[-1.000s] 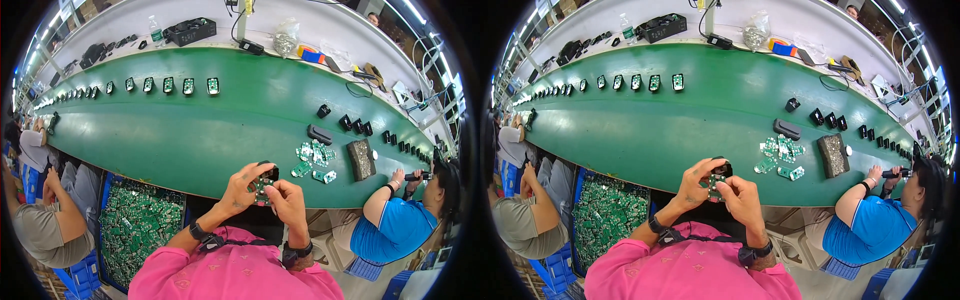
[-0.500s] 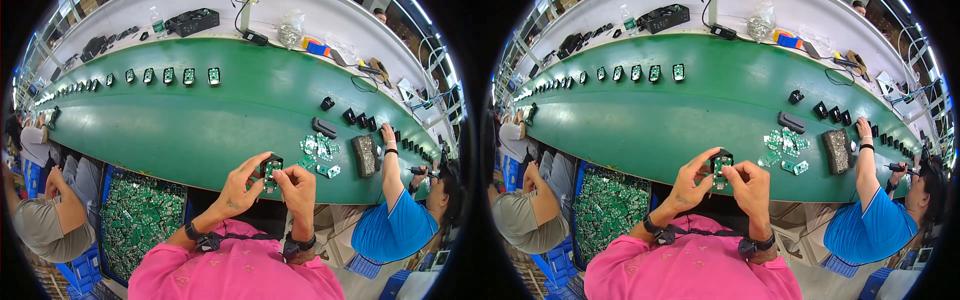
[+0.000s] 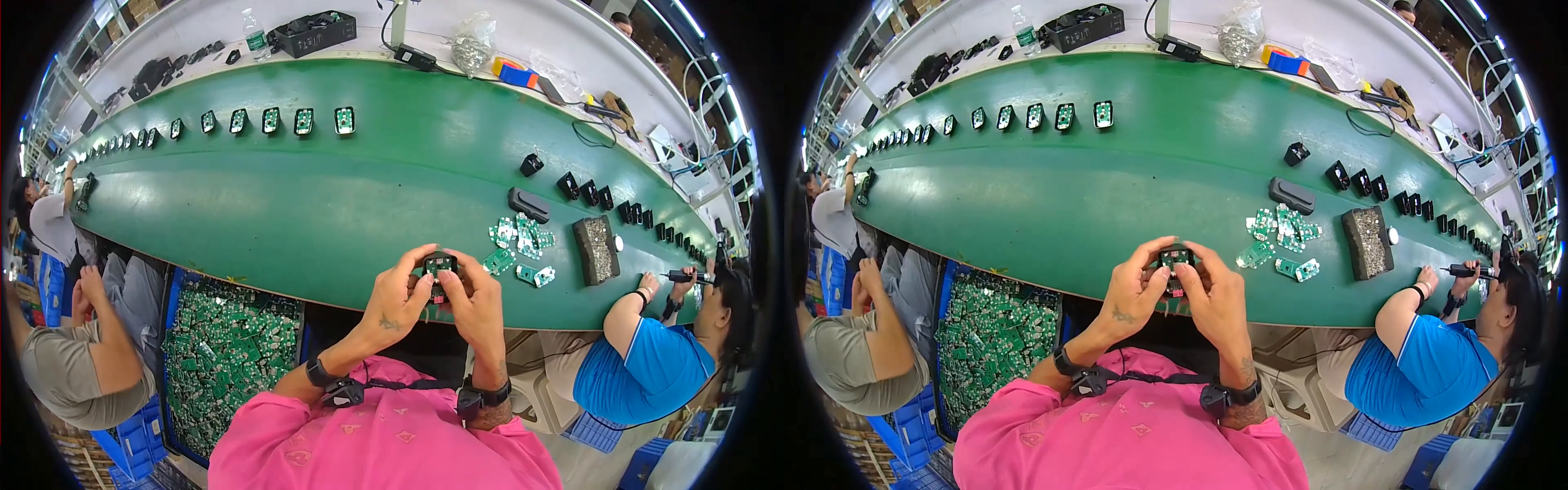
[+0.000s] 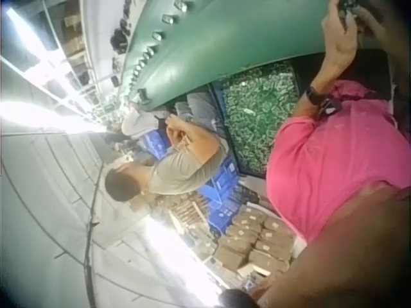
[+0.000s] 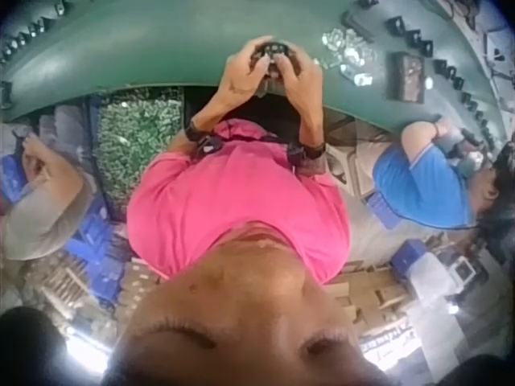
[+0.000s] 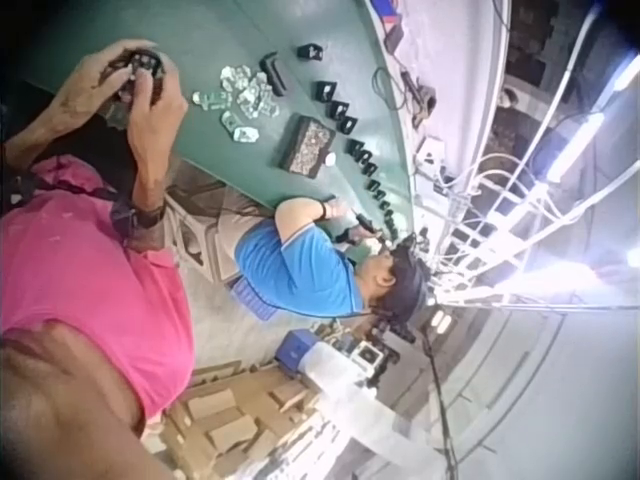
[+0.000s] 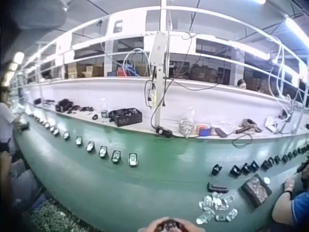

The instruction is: The person assembles electronic devices by hand, picking up a black plastic housing and a green circuit board, fitting the board into the housing, and then placing the assembled unit onto the green conveyor belt.

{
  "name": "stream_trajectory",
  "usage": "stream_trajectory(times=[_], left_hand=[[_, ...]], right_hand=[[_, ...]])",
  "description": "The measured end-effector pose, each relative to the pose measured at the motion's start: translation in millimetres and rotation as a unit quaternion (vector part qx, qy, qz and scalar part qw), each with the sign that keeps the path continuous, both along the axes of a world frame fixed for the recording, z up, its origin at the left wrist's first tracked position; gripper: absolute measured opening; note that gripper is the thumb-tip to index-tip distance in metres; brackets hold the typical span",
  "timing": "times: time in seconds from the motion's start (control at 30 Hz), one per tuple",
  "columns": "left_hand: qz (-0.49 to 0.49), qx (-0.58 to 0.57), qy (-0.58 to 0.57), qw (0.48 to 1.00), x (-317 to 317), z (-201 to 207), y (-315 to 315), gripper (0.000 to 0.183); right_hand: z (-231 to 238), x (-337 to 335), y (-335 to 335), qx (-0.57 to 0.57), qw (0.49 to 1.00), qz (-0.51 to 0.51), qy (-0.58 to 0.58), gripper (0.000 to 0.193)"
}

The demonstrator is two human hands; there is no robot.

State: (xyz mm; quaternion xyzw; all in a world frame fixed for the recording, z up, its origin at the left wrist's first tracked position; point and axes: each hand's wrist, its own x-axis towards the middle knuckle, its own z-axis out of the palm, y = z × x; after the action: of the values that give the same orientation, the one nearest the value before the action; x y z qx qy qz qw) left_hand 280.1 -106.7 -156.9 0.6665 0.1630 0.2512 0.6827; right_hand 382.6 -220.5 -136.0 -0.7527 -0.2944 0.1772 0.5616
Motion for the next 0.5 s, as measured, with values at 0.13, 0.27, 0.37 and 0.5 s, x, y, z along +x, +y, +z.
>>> stream_trajectory(times=[0.13,0.27,0.37,0.5], left_hand=[[-0.015,0.019,0.033,0.999,2.0,0.2,1.4,0.038],[0.003,0.041,0.032,0.999,4.8,-5.0,1.9,0.036],[0.013,0.097,0.05,0.994,5.0,-8.0,1.6,0.035],[-0.015,0.137,0.044,0.989,34.0,-14.3,24.1,0.032]], right_hand=[[1.8,-3.3,4.8,-0.018,0.996,0.03,-0.08,0.036],[2.2,-9.4,8.5,-0.03,0.998,0.023,-0.044,0.036],[-9.5,-8.2,12.2,-0.026,0.994,0.008,-0.104,0.036],[-44.8,8.7,25.5,0.013,0.998,-0.027,-0.057,0.038]])
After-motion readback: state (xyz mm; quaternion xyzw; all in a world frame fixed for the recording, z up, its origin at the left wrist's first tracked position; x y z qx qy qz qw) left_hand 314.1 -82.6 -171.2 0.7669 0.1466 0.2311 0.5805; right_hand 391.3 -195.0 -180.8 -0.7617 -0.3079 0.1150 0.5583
